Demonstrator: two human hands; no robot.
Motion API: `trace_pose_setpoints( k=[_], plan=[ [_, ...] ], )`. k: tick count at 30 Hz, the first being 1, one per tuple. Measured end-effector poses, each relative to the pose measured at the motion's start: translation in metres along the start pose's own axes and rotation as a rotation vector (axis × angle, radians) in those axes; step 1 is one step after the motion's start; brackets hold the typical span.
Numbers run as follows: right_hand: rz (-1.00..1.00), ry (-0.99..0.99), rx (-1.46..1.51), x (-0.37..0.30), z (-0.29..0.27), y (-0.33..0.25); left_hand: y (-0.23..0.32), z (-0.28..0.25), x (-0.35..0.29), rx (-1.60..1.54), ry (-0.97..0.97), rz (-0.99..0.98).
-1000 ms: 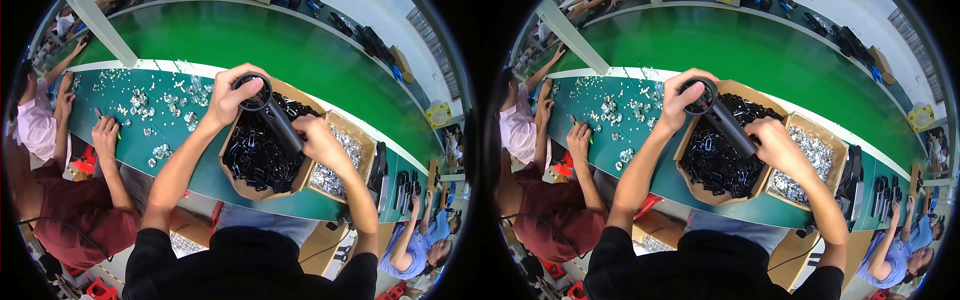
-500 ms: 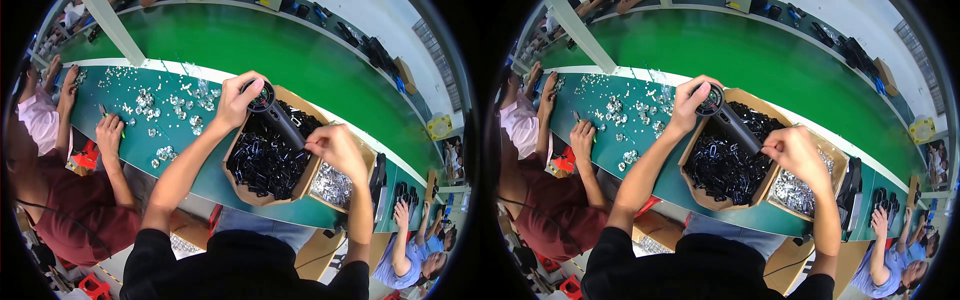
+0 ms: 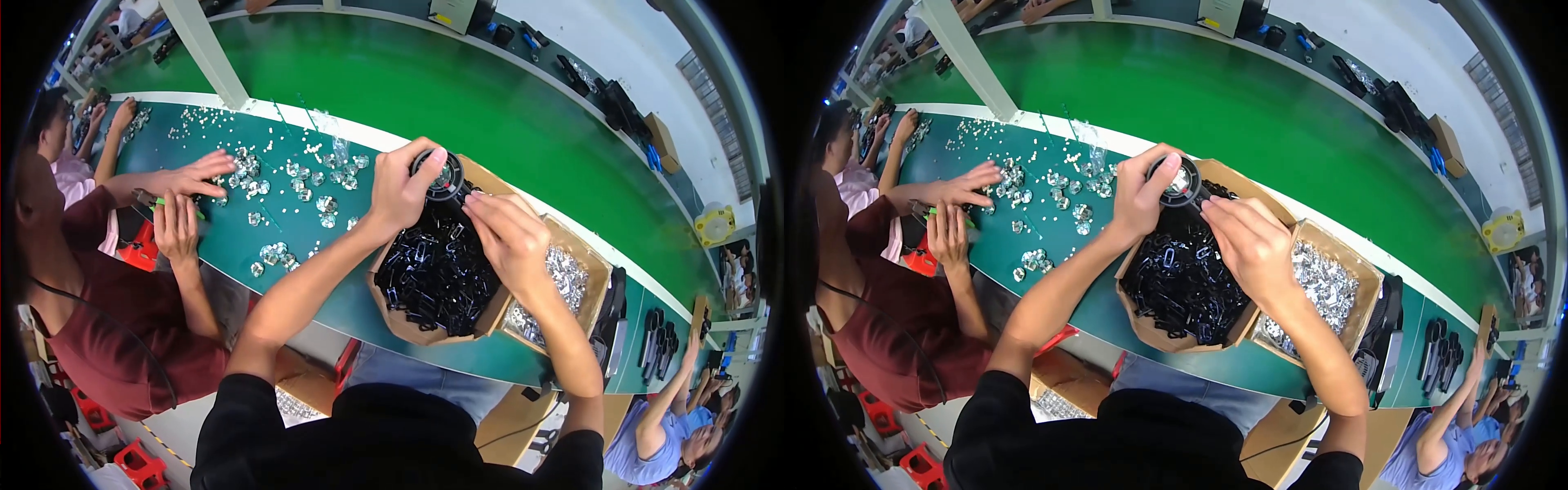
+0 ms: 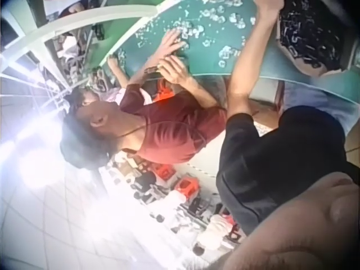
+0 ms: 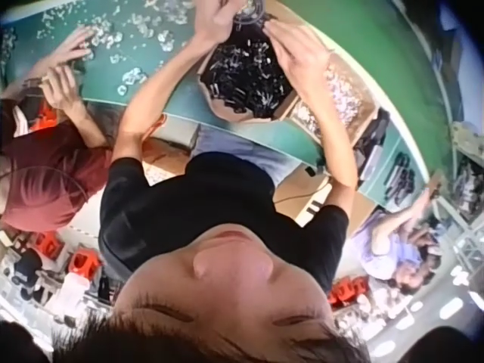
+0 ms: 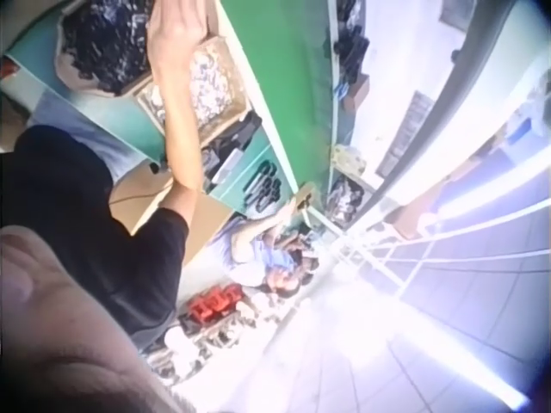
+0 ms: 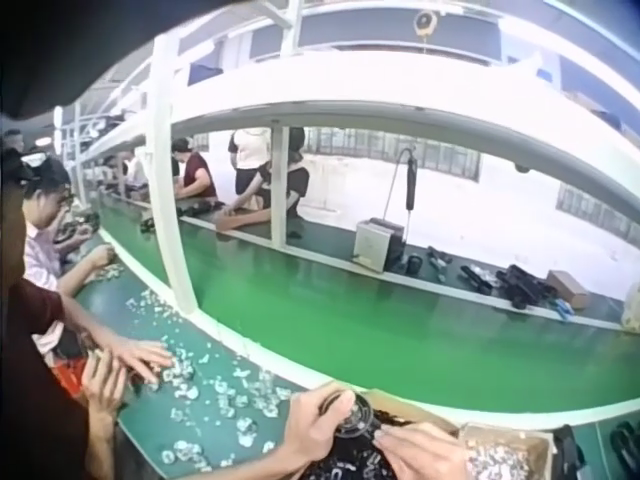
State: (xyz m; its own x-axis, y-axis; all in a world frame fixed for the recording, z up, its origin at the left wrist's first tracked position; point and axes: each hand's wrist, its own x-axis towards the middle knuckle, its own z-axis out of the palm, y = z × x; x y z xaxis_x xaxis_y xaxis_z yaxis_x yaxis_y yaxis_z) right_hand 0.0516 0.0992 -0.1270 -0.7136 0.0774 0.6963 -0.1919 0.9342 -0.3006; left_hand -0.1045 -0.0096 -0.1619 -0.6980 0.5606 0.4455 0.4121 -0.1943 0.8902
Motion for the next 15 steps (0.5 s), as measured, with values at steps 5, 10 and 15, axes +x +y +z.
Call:
trace_pose_setpoints(
  k=[5, 10, 15],
  plan=[
    [-0.084, -0.020, -0.008, -0.004, 0.004, 0.001, -0.003, -0.003, -0.003, -0.010, 0.019, 0.017],
    [-0.131, -0.069, -0.081, -0.003, 0.003, -0.001, -0.005, 0.001, -0.003, -0.043, 0.032, 0.047],
    [-0.026, -0.117, -0.016, -0.001, -0.003, -0.002, -0.015, 0.009, 0.000, -0.134, 0.014, 0.041]
  ],
)
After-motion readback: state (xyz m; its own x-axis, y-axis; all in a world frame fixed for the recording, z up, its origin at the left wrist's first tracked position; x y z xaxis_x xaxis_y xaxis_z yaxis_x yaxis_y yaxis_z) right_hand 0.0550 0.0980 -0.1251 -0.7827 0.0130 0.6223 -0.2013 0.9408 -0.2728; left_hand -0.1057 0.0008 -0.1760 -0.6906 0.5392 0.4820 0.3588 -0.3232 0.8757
